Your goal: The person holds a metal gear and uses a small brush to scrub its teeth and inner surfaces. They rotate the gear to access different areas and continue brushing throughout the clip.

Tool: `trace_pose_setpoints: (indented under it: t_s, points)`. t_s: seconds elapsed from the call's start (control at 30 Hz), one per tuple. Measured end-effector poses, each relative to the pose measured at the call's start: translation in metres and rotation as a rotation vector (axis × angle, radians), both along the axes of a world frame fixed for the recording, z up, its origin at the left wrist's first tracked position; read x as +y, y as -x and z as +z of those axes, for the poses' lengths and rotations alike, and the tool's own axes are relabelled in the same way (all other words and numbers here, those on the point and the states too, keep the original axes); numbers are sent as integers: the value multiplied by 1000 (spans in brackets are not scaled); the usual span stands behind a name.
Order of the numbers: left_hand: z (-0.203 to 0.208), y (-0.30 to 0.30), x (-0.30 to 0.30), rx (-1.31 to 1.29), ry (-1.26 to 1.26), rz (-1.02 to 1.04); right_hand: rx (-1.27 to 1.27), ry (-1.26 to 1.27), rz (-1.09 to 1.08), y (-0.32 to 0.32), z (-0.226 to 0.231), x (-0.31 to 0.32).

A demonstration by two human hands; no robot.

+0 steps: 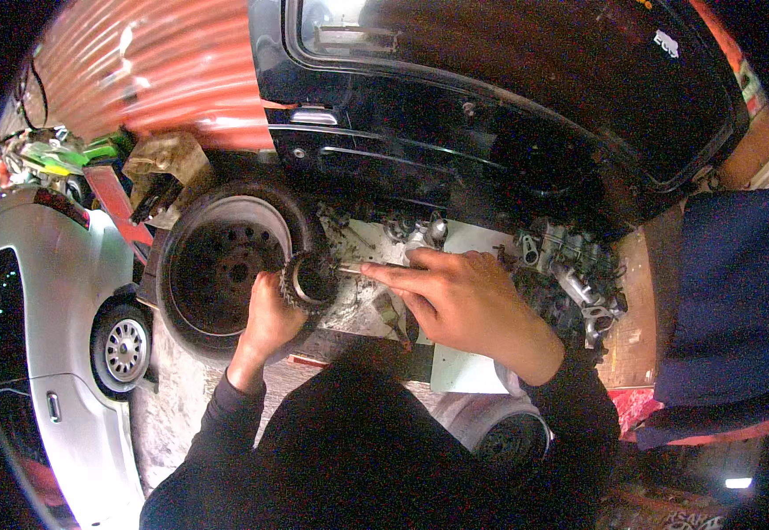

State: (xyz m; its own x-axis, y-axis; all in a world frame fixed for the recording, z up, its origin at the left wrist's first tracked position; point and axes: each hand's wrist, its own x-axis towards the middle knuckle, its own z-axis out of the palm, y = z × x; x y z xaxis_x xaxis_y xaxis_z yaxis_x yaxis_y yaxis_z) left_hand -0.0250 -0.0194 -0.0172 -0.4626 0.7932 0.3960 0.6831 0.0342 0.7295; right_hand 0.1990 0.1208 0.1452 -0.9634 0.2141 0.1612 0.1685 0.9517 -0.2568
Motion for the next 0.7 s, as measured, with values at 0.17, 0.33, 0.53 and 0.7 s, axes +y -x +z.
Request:
trace_pose_setpoints:
  t_s: [0.17,0.33,0.53,0.7]
  points:
    - [0,-1,3,-191,-94,-71,92,220,146,5,-11,-1]
    - [-7,-2,3,-243,42,-60,18,120,51,13,-7,8]
    - [-2,1,3,-232,-14,-89,2,138,40,13,8,10]
    - [2,2,2,-246,-62,-56,47,223,120,15,1,2]
